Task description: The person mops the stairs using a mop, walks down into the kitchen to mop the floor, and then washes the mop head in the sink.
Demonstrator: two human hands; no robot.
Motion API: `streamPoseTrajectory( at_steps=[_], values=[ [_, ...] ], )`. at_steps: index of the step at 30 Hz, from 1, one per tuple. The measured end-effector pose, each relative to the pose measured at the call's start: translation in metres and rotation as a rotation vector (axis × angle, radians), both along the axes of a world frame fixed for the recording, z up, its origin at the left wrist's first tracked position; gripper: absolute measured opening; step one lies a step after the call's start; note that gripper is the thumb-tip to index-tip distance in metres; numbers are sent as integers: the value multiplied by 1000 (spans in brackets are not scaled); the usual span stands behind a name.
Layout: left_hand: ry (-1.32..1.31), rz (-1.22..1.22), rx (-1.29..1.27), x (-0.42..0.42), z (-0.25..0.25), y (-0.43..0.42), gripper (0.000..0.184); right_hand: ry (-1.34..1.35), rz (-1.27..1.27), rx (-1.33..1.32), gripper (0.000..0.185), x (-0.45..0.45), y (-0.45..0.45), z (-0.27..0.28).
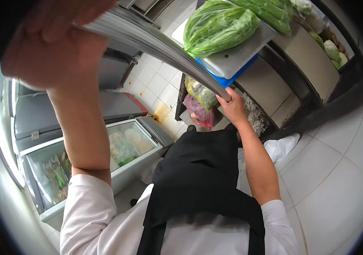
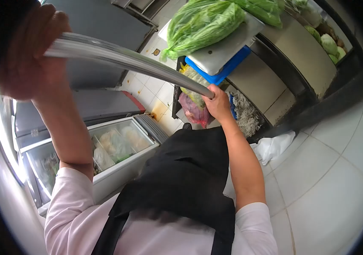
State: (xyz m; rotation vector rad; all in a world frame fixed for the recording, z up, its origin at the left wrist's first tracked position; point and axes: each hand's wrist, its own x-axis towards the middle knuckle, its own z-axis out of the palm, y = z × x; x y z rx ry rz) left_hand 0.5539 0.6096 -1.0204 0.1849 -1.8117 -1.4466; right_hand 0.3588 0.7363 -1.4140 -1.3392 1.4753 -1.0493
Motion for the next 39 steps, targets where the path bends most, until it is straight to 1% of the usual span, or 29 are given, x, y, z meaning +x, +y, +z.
streamPoseTrajectory(
  at_steps=[2, 3, 5, 6, 7, 9, 13, 14, 15, 16, 18, 20, 22, 23, 24, 25, 26, 28, 30, 32, 33, 35, 36, 37, 39],
  values=[
    [-42, 34, -68, 1, 7, -21, 22, 6, -21, 1, 19, 1, -7, -2],
    [-46, 10, -76, -2, 11, -22, 22, 17, -24, 2, 19, 2, -10, -5],
    [-21, 64, 329, -14, 18, -19, 19, -11, -53, -46, 19, 6, -14, -11],
    [62, 178, 276, -22, 2, -13, 18, -32, -54, -89, 18, 7, -17, -14],
    [59, 139, 266, -22, 2, -15, 18, -30, -92, -166, 19, 11, -18, -19],
    [86, -38, 445, -6, 10, -30, 17, -37, -132, -187, 19, 16, -19, -29],
    [84, -171, 467, -4, 11, -50, 21, -18, -229, -262, 19, 26, -22, -38],
    [70, -110, 343, 1, 11, -61, 19, 10, -284, -325, 20, 30, -23, -40],
    [62, -50, 221, 2, 5, -67, 25, 24, -334, -319, 20, 32, -22, -40],
    [128, 64, 199, -4, -9, -60, 30, 29, -347, -331, 19, 33, -21, -38],
    [136, -58, 186, -9, -42, -57, 29, 37, -387, -405, 19, 43, -21, -43],
    [159, -174, 144, 0, -67, -56, 28, 91, -470, -416, 20, 57, -19, -46],
    [181, -244, 105, 20, -80, -53, 27, 128, -552, -415, 20, 77, -16, -43],
    [205, -250, 108, 36, -86, -51, 27, 153, -552, -417, 20, 88, -13, -43],
    [196, -386, 211, 54, -95, -49, 21, 186, -574, -384, 20, 98, -11, -47],
    [181, -533, 310, 66, -105, -47, 26, 220, -607, -352, 20, 106, -11, -48],
    [215, -580, 241, 74, -116, -29, 20, 246, -622, -363, 20, 113, -9, -48],
    [258, -593, 200, 104, -133, -11, 18, 235, -565, -316, 19, 133, 0, -53],
    [301, -593, 167, 132, -149, 2, 18, 253, -564, -309, 18, 154, 7, -61],
    [330, -605, 52, 158, -163, 10, 20, 272, -544, -310, 17, 167, 6, -69],
    [344, -600, 53, 172, -169, 15, 20, 304, -506, -311, 15, 173, 8, -73],
    [346, -463, -14, 197, -181, 24, 16, 353, -452, -320, 14, 183, 8, -76],
    [354, -430, -17, 208, -187, 26, 17, 345, -410, -280, 14, 189, 11, -75],
    [370, -422, -22, 219, -192, 26, 17, 335, -372, -239, 14, 195, 11, -75],
    [366, -405, -25, 237, -198, 26, 17, 349, -345, -238, 15, 206, 8, -76]
  ],
)
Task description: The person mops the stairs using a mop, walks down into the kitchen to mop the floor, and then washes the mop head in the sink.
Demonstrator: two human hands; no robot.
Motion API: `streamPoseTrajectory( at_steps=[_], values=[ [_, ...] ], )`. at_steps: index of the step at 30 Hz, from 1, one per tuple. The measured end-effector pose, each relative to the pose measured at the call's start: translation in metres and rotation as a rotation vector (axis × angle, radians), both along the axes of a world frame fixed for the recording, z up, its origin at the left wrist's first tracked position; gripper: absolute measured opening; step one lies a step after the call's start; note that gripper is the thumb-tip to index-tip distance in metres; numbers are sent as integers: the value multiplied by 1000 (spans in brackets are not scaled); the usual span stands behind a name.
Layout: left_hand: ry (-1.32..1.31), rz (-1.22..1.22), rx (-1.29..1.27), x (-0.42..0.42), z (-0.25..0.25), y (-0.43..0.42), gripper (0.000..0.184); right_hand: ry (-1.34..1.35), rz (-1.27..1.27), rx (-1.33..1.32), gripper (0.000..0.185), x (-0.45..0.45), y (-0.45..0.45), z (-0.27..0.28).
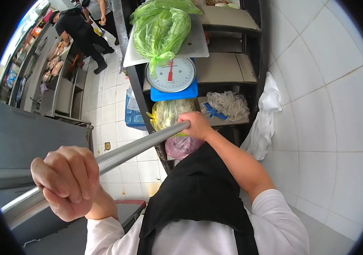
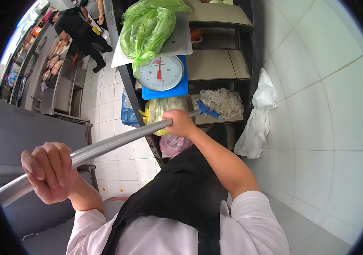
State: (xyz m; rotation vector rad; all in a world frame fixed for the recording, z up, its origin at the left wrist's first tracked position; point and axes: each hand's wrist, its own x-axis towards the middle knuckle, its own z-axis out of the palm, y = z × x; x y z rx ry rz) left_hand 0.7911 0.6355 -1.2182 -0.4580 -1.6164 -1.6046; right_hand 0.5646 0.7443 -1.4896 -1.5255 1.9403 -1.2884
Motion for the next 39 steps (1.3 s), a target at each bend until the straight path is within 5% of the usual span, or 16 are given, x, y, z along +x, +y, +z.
streamPoseTrajectory(
  at_steps=[9, 12, 21, 23, 39],
  values=[
    [9, 49, 134, 45, 33, 14, 31, -62, 201, 22, 19, 50, -4, 16],
    [46, -34, 39, 36, 37, 21, 19, -75, 258, -53, 20, 43, 7, 12],
    [-6, 103, 50, -59, -11, 104, 34, 10, 44, -152, 23, -66, 68, -27],
    [-13, 163, 78, -74, -19, 110, 35, 55, -87, 6, 20, -87, 84, -29],
    [-94, -285, 109, -43, 13, 99, 23, -39, -137, -37, 25, 13, 159, -19]
  ],
)
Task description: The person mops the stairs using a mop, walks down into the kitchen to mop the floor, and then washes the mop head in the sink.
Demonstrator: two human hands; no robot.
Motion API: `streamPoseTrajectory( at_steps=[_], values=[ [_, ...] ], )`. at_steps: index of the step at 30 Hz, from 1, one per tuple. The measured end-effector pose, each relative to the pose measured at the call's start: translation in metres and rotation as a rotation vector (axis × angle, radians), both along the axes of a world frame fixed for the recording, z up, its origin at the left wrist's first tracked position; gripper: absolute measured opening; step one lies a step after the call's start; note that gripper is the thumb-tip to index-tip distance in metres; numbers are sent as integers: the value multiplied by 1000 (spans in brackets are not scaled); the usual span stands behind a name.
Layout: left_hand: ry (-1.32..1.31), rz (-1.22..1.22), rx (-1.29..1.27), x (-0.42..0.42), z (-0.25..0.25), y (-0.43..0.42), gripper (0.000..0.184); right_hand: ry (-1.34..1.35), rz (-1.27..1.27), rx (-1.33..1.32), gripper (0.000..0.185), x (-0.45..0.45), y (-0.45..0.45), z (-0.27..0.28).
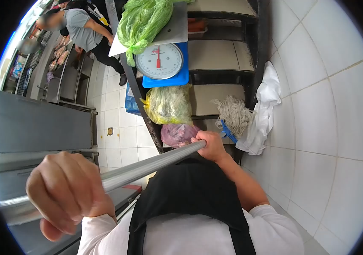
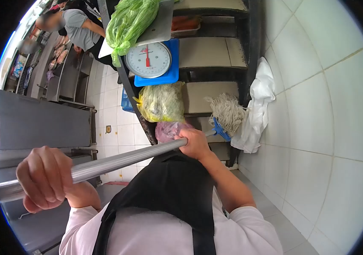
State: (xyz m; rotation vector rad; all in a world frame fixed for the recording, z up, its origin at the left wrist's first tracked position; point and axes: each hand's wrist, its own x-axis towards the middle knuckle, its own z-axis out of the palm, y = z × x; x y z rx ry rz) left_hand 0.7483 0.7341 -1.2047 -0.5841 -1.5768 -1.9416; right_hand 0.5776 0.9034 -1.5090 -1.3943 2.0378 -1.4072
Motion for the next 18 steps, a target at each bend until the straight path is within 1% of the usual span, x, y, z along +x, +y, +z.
streamPoseTrajectory(
  at_steps=[1, 2, 3, 5, 6, 8, 9, 11, 12, 13, 14, 16, 17, 18],
  values=[
    [-25, -67, -47, -2, -1, 0, 22, -6, 1, 2, 25, 3, -1, -8],
    [-73, -256, -97, -11, -6, -8, 23, -51, -17, -2, 24, 4, -1, -16],
    [-80, -262, -96, -13, -14, -6, 23, -97, -38, -8, 22, 4, -3, -24],
    [-109, -260, -185, -23, -31, 3, 25, -97, -60, -20, 21, 4, -5, -43],
    [-117, -278, -181, -23, -39, 12, 25, -94, -71, -25, 19, 6, -3, -52],
    [-296, 13, -108, -20, -49, 28, 29, -161, -106, -20, 18, 13, -3, -68],
    [-301, 5, -109, -21, -50, 26, 29, -218, -126, -20, 17, 16, -6, -68],
    [-203, -128, -97, -25, -52, 15, 28, -270, -122, -56, 17, 28, -10, -67],
    [-187, -212, -139, -27, -44, 6, 28, -316, -111, -89, 17, 35, -13, -62],
    [-123, -174, -94, -22, -36, 7, 27, -324, -120, -86, 17, 40, -18, -55],
    [-131, -202, -148, -20, -19, 4, 25, -309, -85, -98, 17, 45, -25, -47],
    [-102, -441, -60, -14, 0, -9, 26, -293, -77, -106, 17, 45, -32, -45],
    [-102, -460, -52, -12, 0, -9, 26, -281, 15, -35, 18, 42, -36, -47],
    [-87, -370, -81, -8, -1, -7, 25, -271, 109, 36, 18, 40, -34, -51]
  ],
)
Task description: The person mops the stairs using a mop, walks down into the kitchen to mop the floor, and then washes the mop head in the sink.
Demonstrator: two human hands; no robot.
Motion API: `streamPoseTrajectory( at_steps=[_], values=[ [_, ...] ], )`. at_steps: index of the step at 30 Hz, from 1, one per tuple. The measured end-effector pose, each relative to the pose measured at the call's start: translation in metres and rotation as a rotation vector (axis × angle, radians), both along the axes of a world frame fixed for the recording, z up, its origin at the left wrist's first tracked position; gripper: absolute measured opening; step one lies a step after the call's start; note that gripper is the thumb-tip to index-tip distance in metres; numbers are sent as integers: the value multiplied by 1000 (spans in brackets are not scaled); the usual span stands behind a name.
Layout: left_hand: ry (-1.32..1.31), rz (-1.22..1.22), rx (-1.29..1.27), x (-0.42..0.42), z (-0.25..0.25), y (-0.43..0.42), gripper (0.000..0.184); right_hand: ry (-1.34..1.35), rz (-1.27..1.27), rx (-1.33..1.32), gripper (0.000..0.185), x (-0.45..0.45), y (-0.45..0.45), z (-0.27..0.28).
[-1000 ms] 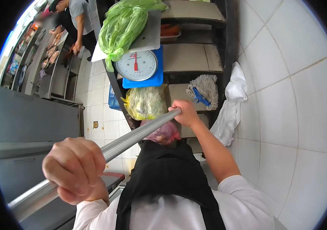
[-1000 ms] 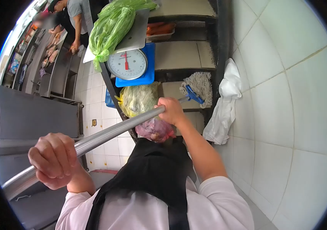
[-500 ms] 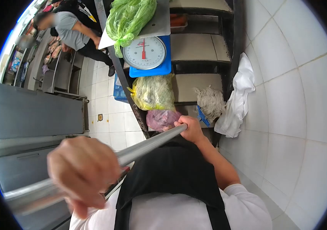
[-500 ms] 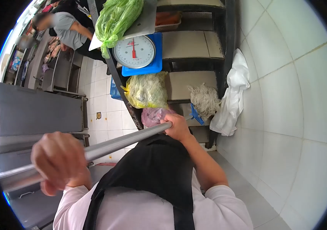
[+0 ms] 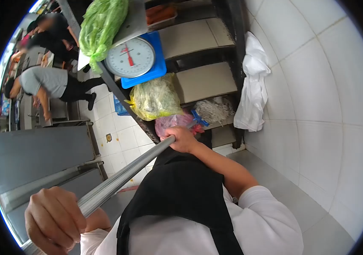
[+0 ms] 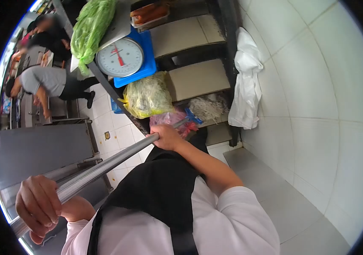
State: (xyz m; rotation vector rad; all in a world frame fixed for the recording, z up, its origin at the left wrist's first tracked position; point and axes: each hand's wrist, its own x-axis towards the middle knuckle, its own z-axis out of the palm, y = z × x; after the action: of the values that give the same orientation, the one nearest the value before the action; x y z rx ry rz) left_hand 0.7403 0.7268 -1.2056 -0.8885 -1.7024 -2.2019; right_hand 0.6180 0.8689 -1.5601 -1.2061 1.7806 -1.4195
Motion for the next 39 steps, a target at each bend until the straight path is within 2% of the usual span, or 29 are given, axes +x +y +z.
streamPoseTrajectory(
  at_steps=[1, 2, 3, 5, 7, 9, 12, 16, 19, 20, 21, 23, 24, 26, 29, 31, 33, 34, 39],
  values=[
    [27, 93, -30, 4, 0, 3, 24, 0, -13, 7, 18, -2, 4, -7],
    [-130, 183, 7, 10, -13, 7, 26, -7, -33, 7, 19, -5, 7, -15],
    [-127, 180, 11, -1, -17, 8, 26, -15, -51, 4, 20, -8, 9, -20],
    [24, -65, 35, -29, -24, 12, 28, -10, -71, -21, 20, -14, 19, -20],
    [25, -27, 60, -36, -30, 18, 28, 14, -177, -31, 21, -25, 28, -21],
    [22, 11, 83, -41, -39, 20, 28, 42, -162, -55, 21, -43, 37, -28],
    [15, 52, 87, -46, -59, 28, 25, 106, -266, 18, 21, -54, 53, -39],
    [15, -72, -80, -32, -58, 25, 25, 149, -323, 102, 20, -34, 56, -38],
    [-21, 8, -79, -14, -45, 1, 25, 106, -317, 70, 20, -9, 34, -38],
    [-68, 26, 33, -10, -36, 0, 23, 43, -307, 34, 19, 3, 22, -36],
    [-63, 14, 36, -5, -29, -4, 23, 48, -320, 37, 19, 14, 11, -32],
    [-85, -32, 46, 0, -17, -18, 22, 0, -244, 42, 21, 33, -4, -24],
    [-91, -169, 9, -1, -12, -26, 22, 3, -272, 53, 21, 39, -7, -23],
    [-54, -272, 7, -4, -13, -33, 22, 16, -105, -1, 17, 44, -7, -23],
    [-9, -416, 73, -9, -32, -47, 23, 47, -187, -28, 14, 36, 1, -42],
    [-23, -279, 116, -15, -42, -44, 27, 92, -275, 49, 12, 22, 14, -37],
    [-39, -275, 98, -17, -62, -37, 29, 40, -300, 63, 10, 1, 32, -39],
    [-13, -257, 74, -20, -74, -34, 30, 103, -389, 123, 9, -7, 37, -39],
    [-6, -261, 53, -22, -86, -45, 35, 181, -343, 196, 9, -30, 47, -83]
  ],
)
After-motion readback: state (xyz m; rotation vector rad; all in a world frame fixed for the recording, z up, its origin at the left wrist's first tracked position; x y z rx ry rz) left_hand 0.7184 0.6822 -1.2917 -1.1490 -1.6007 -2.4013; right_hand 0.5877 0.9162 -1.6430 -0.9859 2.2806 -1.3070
